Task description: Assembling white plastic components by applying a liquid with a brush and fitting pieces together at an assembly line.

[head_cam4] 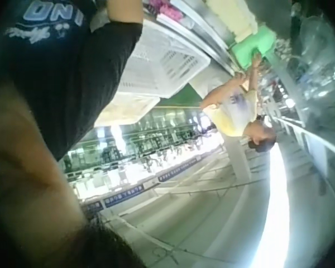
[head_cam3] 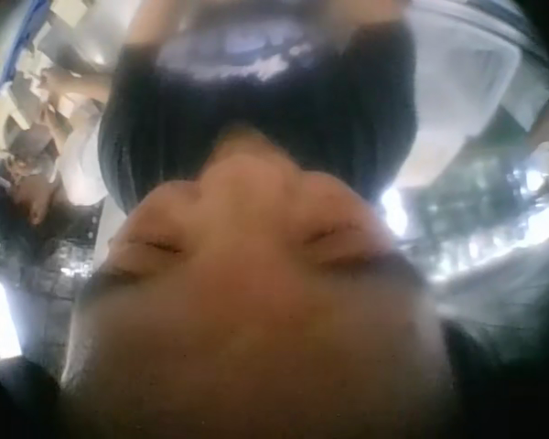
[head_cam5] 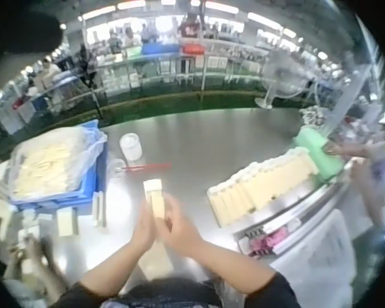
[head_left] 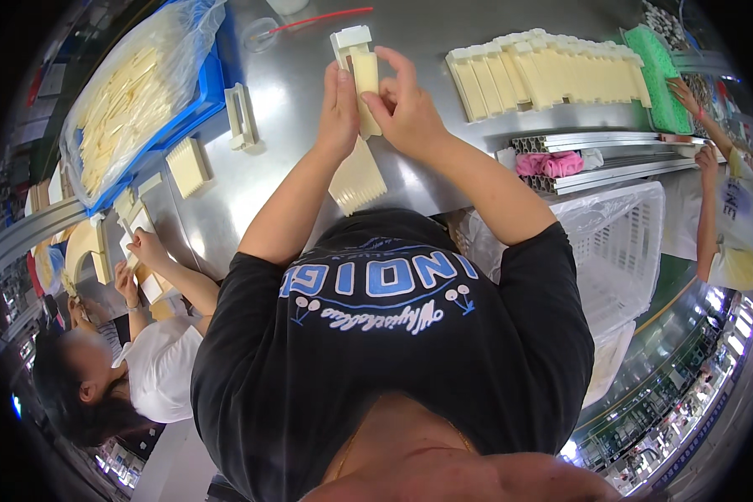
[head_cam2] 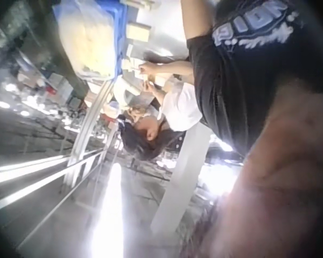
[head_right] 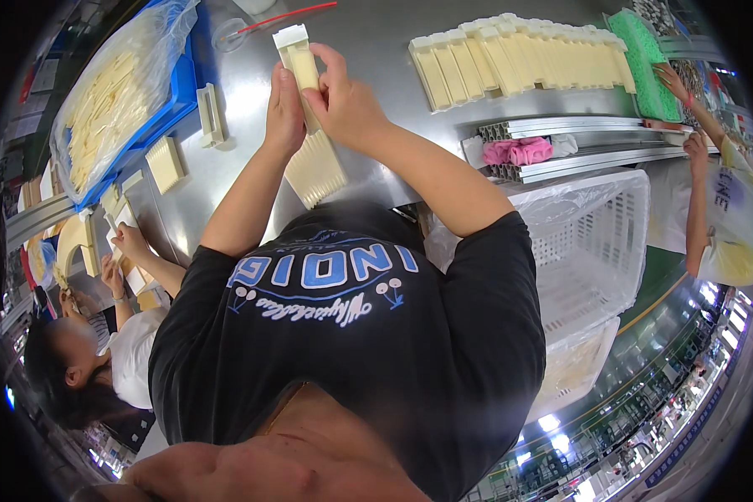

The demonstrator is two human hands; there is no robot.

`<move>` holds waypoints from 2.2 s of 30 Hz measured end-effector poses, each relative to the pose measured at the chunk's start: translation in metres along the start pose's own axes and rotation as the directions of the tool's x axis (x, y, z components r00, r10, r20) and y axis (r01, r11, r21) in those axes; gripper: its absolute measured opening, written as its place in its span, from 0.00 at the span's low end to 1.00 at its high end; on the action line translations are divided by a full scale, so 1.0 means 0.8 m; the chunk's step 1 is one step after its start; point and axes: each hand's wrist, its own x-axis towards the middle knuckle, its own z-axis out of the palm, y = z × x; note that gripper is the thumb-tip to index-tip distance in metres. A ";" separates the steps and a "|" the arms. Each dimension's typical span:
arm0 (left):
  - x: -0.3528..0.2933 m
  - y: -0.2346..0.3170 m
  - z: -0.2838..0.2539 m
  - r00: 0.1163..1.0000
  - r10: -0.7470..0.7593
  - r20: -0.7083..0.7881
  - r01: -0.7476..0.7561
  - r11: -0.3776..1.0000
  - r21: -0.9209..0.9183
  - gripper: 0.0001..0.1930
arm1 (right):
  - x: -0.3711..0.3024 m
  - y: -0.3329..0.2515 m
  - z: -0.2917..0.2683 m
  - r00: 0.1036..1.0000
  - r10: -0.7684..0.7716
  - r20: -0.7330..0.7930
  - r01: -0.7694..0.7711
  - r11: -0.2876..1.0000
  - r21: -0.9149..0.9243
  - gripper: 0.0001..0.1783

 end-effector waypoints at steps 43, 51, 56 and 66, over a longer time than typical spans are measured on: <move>0.043 -0.024 -0.161 0.984 0.090 -0.154 0.155 -0.001 0.988 0.28 | 0.010 0.137 -0.182 0.857 0.470 -0.213 -0.403 0.353 -0.845 0.17; 0.041 -0.080 -0.245 0.883 -0.247 -0.400 0.385 -0.108 0.917 0.25 | 0.002 0.182 -0.188 0.891 0.285 -0.354 -0.347 -0.077 -0.935 0.11; 0.045 -0.078 -0.202 0.964 -0.238 -0.117 0.159 0.166 0.973 0.23 | -0.003 0.113 -0.095 0.848 0.530 0.017 -0.260 0.444 -0.857 0.16; 0.040 -0.058 -0.136 0.981 -0.031 0.192 -0.194 -0.149 0.970 0.05 | -0.062 0.109 0.047 0.731 0.513 0.450 -0.111 0.741 -0.663 0.20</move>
